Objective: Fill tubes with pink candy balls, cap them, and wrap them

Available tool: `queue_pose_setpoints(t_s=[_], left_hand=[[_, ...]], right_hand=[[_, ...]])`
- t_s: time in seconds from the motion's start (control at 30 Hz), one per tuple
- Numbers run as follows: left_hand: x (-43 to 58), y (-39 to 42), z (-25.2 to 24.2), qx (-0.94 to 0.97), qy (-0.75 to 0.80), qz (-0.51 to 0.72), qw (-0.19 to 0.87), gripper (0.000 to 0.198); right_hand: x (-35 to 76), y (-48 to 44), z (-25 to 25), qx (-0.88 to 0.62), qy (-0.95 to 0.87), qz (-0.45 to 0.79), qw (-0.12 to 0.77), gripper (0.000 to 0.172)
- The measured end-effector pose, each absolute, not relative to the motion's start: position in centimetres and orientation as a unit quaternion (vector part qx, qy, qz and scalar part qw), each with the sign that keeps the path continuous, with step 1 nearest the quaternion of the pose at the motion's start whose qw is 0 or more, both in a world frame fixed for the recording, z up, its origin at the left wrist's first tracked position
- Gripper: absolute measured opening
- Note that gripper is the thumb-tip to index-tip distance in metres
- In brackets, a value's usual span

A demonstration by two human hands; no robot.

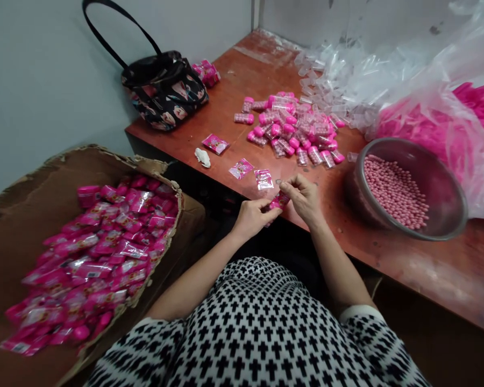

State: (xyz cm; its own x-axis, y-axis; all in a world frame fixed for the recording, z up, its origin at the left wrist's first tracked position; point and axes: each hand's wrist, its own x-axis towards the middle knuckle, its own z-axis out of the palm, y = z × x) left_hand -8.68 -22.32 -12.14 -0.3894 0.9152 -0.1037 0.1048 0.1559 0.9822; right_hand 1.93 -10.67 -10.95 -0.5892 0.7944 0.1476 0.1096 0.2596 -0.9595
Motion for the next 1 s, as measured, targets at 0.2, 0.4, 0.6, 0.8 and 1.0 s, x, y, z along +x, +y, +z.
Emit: queue_pose_setpoints(t_s=[0.2,0.4,0.6,0.8,1.0], left_hand=[[-9.5,-21.7,-13.2,0.219,0.554,0.631,0.497,0.031],[-9.2,-20.5,-13.4,0.094,0.467,0.713,0.514,0.039],[-9.1,-20.4,-13.6,0.095,0.443,0.715,0.533,0.04],[-9.1,-20.2,-13.4,0.083,0.465,0.718,0.512,0.031],[-8.8,-20.8,-13.0,0.077,0.441,0.706,0.549,0.03]], right_hand=[[1.5,-14.0,-13.5,-0.392,-0.576,0.54,0.472,0.025],[2.4,-17.5,-15.0,-0.369,-0.525,0.688,0.339,0.03],[2.2,-17.6,-15.1,-0.387,-0.5,0.69,0.353,0.027],[2.5,-18.0,-14.8,-0.401,-0.527,0.639,0.391,0.026],[2.4,-17.6,-14.8,-0.393,-0.458,0.705,0.373,0.023]])
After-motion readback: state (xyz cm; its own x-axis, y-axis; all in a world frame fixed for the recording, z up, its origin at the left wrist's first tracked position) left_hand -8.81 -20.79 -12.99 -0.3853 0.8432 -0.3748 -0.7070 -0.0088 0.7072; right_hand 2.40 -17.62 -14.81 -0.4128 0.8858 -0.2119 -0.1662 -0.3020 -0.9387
